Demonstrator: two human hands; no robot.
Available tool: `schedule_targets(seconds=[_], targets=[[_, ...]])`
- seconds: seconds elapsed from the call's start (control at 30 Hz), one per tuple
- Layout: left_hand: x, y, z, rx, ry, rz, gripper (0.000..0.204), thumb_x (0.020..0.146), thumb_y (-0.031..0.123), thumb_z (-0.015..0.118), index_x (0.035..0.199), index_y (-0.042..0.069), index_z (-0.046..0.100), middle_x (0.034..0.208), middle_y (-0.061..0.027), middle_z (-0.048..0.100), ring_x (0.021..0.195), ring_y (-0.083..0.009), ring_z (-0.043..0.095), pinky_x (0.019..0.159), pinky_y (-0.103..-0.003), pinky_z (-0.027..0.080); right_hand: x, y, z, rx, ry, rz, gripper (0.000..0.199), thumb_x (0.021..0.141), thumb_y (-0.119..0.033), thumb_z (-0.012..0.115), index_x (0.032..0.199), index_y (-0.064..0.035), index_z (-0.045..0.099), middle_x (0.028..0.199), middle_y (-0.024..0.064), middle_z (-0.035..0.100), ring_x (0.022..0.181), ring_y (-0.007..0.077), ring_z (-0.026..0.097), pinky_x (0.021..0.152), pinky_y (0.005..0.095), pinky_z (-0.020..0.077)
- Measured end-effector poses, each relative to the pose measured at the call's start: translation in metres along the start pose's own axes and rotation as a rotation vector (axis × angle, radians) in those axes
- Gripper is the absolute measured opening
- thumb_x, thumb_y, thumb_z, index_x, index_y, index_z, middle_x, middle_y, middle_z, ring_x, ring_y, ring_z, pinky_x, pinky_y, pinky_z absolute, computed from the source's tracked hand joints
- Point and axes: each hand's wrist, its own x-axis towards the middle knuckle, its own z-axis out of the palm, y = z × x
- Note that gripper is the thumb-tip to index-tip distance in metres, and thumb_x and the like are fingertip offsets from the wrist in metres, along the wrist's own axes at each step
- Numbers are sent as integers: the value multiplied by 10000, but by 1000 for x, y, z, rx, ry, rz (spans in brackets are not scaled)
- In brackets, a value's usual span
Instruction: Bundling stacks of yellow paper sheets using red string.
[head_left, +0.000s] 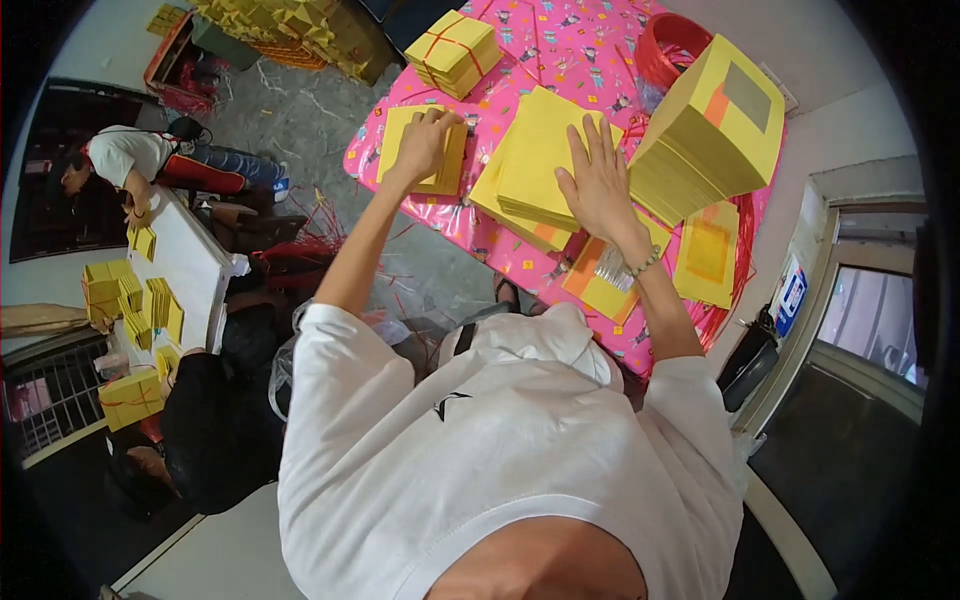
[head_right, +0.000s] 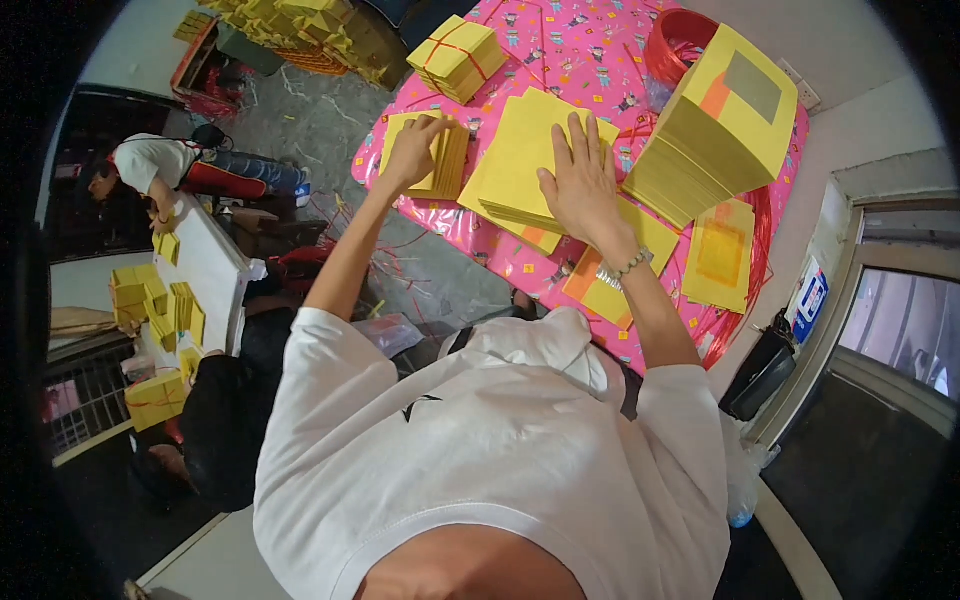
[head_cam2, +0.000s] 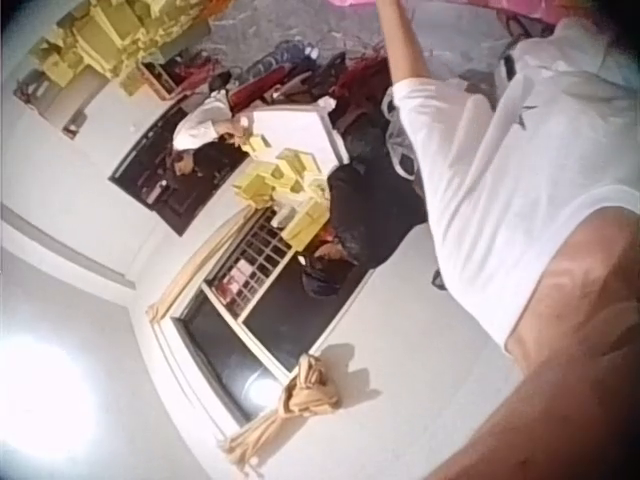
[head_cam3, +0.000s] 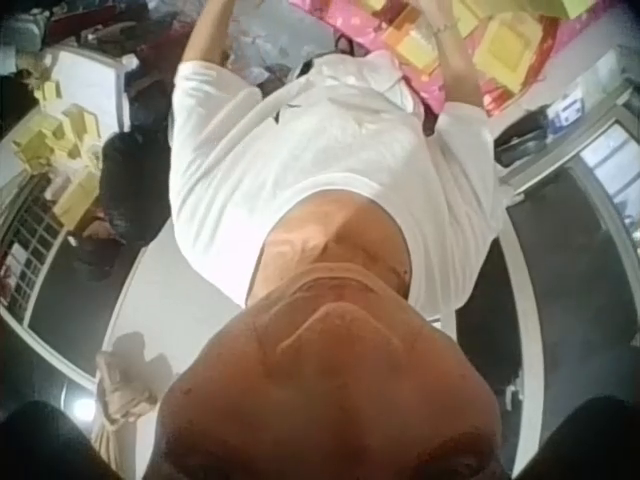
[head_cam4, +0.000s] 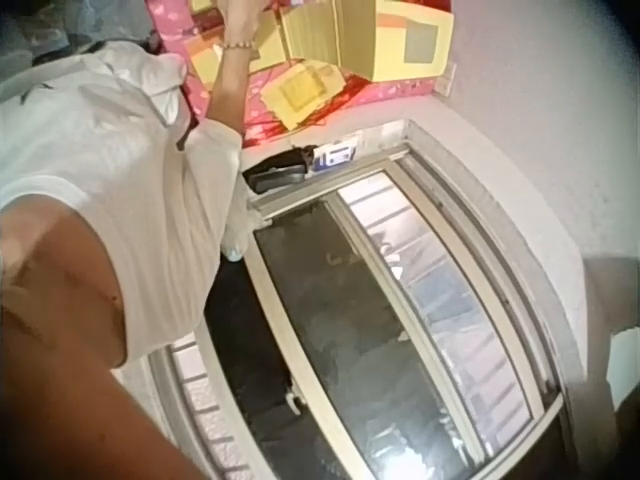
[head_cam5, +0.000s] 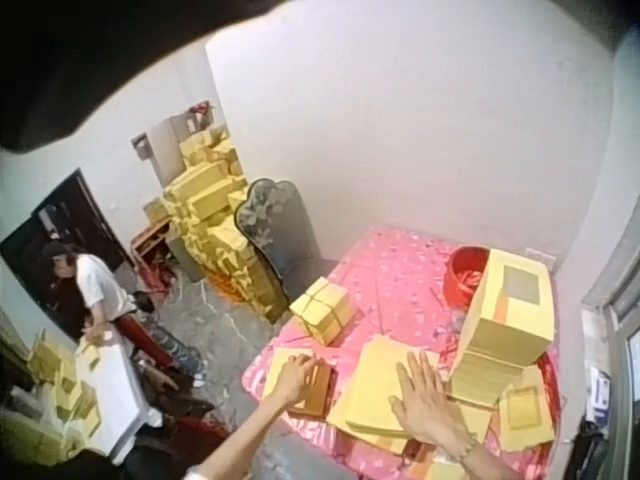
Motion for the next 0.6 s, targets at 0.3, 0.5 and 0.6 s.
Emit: schedule_targets(seconds=[0.3, 0.5, 0.6], targets=[[22, -54, 26, 785, -341, 690, 541, 780, 164, 597, 1289, 287, 466, 1388, -60, 353, 1325, -317, 287, 1024, -443, 332, 1, -4, -5, 22, -5, 22, 584, 912, -283, 468, 1388, 10, 296, 1484, 197, 177, 1403, 365, 65, 1089, 560, 174], [31, -92, 96, 962, -482, 983, 263, 805, 306, 523, 1062, 334, 572, 1285, 22, 439, 1271, -247, 328, 1029, -436, 291, 4, -8, -8, 47, -6, 8, 585, 906, -273, 476, 1390, 0, 294, 1485, 194, 178, 1401, 367, 76, 1091, 555, 168], [39, -84, 112, 968, -603, 1015, 188, 799, 328, 507, 960, 360, 598, 1156, 73, 514, 1174, -209, 382, 998, -425, 297, 3, -7, -8, 61, -9, 25, 587, 903, -268, 481, 1391, -1, 292, 1484, 195, 179, 1399, 368, 82, 1095, 549, 163]])
